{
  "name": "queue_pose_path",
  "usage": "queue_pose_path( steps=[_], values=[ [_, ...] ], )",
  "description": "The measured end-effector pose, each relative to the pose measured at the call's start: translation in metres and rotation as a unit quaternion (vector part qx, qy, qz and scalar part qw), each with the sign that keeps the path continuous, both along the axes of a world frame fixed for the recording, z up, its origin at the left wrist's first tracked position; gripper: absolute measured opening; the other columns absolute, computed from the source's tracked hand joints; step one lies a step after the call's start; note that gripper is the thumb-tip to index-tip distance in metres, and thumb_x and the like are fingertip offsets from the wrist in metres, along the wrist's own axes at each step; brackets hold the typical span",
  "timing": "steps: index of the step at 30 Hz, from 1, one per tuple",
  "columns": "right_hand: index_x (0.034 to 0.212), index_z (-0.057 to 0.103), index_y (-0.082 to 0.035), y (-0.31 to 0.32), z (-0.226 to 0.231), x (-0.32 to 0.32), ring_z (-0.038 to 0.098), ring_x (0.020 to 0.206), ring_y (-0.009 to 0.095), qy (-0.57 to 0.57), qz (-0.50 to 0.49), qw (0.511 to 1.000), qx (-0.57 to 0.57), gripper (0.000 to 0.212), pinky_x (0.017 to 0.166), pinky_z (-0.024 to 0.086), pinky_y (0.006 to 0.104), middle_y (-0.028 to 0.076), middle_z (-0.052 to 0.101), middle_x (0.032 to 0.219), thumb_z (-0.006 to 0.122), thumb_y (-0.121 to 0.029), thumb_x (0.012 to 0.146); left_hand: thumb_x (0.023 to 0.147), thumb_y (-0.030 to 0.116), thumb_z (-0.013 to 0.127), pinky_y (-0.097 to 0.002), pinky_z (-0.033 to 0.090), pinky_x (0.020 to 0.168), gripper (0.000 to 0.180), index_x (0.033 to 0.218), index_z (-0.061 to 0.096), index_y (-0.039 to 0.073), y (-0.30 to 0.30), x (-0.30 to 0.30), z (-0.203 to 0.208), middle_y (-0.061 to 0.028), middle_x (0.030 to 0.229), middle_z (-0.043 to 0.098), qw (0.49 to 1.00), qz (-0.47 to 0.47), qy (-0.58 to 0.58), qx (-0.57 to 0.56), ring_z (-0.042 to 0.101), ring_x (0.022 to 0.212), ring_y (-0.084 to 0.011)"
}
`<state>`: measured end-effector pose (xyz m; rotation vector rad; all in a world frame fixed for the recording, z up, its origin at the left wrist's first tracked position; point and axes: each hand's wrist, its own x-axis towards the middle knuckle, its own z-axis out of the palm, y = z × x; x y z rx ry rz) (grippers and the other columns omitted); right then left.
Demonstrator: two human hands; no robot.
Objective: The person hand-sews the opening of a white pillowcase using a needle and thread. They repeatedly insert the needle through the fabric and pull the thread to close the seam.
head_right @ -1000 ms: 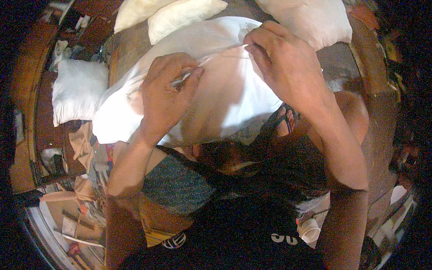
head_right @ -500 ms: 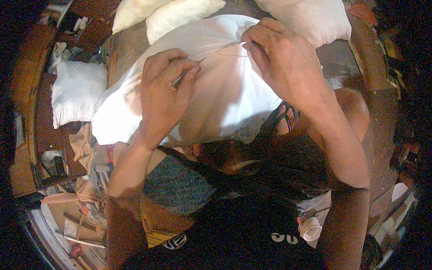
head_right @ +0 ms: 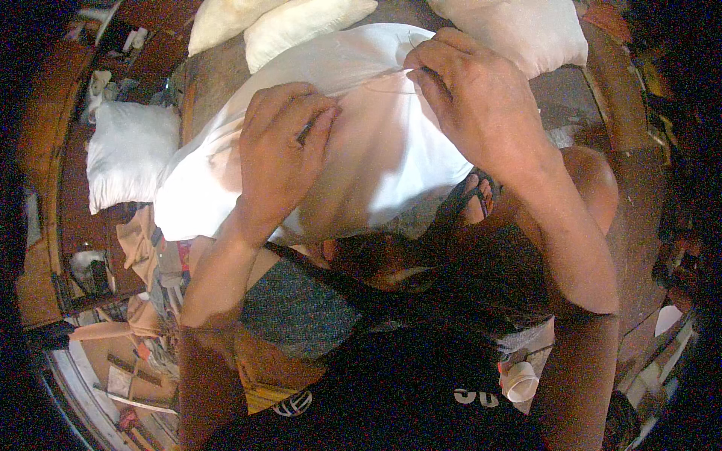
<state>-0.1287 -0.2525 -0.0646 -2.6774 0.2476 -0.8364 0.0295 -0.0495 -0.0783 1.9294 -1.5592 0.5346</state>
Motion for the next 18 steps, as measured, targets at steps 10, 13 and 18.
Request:
queue_pose_path(
  steps=[10, 13, 18],
  values=[
    [0.104, 0.071, -0.002, 0.0006, 0.0011, -0.0006, 0.069, 0.090, 0.038, 0.005, -0.001, 1.000, 0.002, 0.011, 0.080, 0.054, 0.0430, 0.016, 0.067, 0.098, 0.069, -0.011, 0.098, 0.090, 0.009, 0.072, -0.0446, 0.052, 0.087, 0.012, 0.101, 0.066, 0.006, -0.0025, 0.0006, -0.0044, -0.0119, 0.099, 0.070, 0.999, -0.006, -0.035, -0.004, 0.064, 0.094, -0.0324],
    [0.102, 0.073, -0.004, 0.0002, 0.0009, 0.0007, 0.069, 0.090, 0.039, 0.003, -0.006, 1.000, 0.002, 0.012, 0.081, 0.055, 0.0468, 0.016, 0.068, 0.098, 0.068, -0.014, 0.096, 0.091, 0.007, 0.070, -0.0458, 0.053, 0.087, 0.011, 0.102, 0.069, 0.004, -0.0033, -0.0057, 0.0011, -0.0138, 0.095, 0.071, 1.000, 0.010, 0.007, 0.005, 0.066, 0.092, -0.0334],
    [0.102, 0.073, -0.003, -0.0015, -0.0005, 0.0011, 0.069, 0.091, 0.039, -0.001, 0.004, 1.000, 0.000, 0.012, 0.082, 0.055, 0.0468, 0.016, 0.068, 0.097, 0.068, -0.013, 0.096, 0.093, 0.006, 0.068, -0.0443, 0.054, 0.088, 0.016, 0.108, 0.074, 0.002, -0.0031, -0.0022, 0.0006, -0.0162, 0.099, 0.074, 0.999, -0.004, 0.047, 0.011, 0.068, 0.095, -0.0354]
  ],
)
